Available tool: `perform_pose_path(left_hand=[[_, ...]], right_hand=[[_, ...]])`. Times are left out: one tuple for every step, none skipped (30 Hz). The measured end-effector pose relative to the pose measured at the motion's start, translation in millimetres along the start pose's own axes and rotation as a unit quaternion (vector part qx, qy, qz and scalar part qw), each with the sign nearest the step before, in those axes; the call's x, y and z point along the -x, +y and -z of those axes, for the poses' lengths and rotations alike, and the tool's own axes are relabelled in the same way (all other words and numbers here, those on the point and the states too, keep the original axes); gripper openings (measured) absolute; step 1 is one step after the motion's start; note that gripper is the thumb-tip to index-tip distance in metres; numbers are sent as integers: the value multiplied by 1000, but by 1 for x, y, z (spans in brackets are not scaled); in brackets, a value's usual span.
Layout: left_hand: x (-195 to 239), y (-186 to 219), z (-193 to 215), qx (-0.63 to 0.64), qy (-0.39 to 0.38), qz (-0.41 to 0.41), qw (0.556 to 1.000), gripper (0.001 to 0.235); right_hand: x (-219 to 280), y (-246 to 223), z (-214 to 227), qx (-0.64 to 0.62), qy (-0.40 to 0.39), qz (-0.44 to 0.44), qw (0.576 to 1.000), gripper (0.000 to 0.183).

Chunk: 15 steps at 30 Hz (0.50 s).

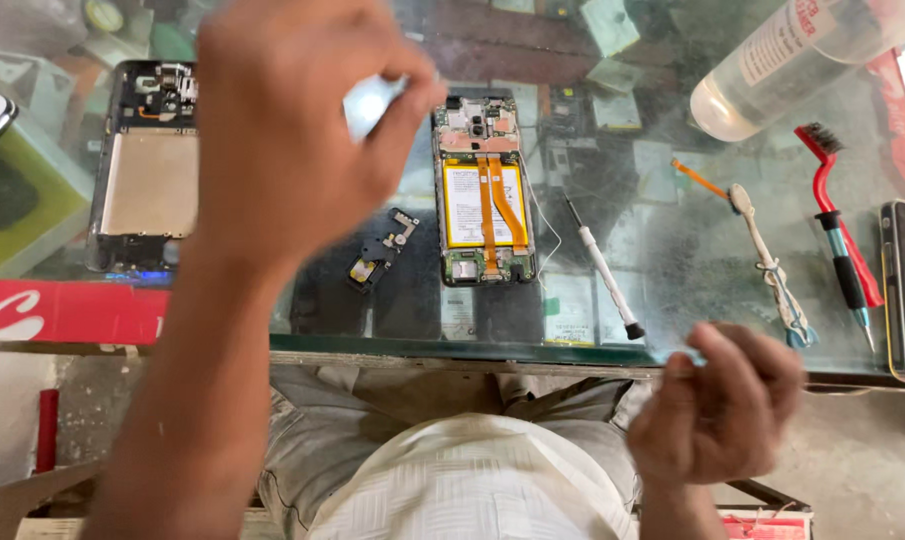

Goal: The person reassembles a disassembled smartphone on a glass table, connecting ribbon cables to the motherboard and battery area using a precision screwdriver and tweezers. The person secures the cables and adjusts internal components without closing the device.

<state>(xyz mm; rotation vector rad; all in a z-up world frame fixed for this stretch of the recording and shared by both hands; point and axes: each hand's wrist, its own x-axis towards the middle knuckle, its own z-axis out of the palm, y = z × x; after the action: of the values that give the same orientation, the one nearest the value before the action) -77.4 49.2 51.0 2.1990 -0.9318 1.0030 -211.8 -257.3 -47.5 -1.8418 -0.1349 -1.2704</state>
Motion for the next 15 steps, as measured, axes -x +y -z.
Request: perform_pose_path(left_hand=[[11, 12, 5, -17, 14, 17, 1000, 9], [22, 24, 10, -33, 27, 34, 998, 13], [31, 37, 10, -22, 22, 65, 997, 12], [38, 47, 8, -11, 17, 94, 995, 12], [44, 51, 7, -16, 13, 99, 995, 12], [48, 54, 5, -21, 9, 102, 994, 13], [51, 55, 5, -39, 4, 101, 994, 13], [54, 55, 5, -56, 0, 100, 993, 13], [55, 53, 5, -75, -5, 98, 992, 13], [55, 51, 4, -78, -8, 93, 993, 13], [56, 50, 2, -81, -11, 91, 992, 13], [57, 50, 0, -85, -13, 90, 992, 13], [57, 49, -2, -86, -11, 88, 992, 14], [58, 49, -5, -88, -9, 85, 992, 14], [59, 50, -6, -88, -8, 85, 992, 15]], right_hand=[[-5, 5, 5, 6, 15, -30, 999, 23], [-11, 9, 9, 24, -31, -23, 999, 23], [-19, 12, 15, 42, -75, -16, 996, 23], [-29, 16, 19, 82, -118, 5, 990, 22], [-38, 17, 24, 121, -157, 28, 980, 21], [-51, 23, 24, 181, -195, 65, 962, 20], [-62, 29, 20, 224, -218, 82, 946, 20], [-73, 33, 17, 265, -240, 102, 928, 20], [-82, 37, 12, 289, -251, 104, 918, 23], [-87, 40, 6, 309, -258, 103, 910, 24], [-92, 42, 0, 329, -267, 104, 900, 25], [-95, 43, -5, 344, -272, 103, 893, 25], [-98, 44, -10, 360, -276, 104, 885, 25], [-98, 44, -14, 365, -275, 105, 883, 25], [-97, 42, -14, 372, -276, 106, 880, 25]])
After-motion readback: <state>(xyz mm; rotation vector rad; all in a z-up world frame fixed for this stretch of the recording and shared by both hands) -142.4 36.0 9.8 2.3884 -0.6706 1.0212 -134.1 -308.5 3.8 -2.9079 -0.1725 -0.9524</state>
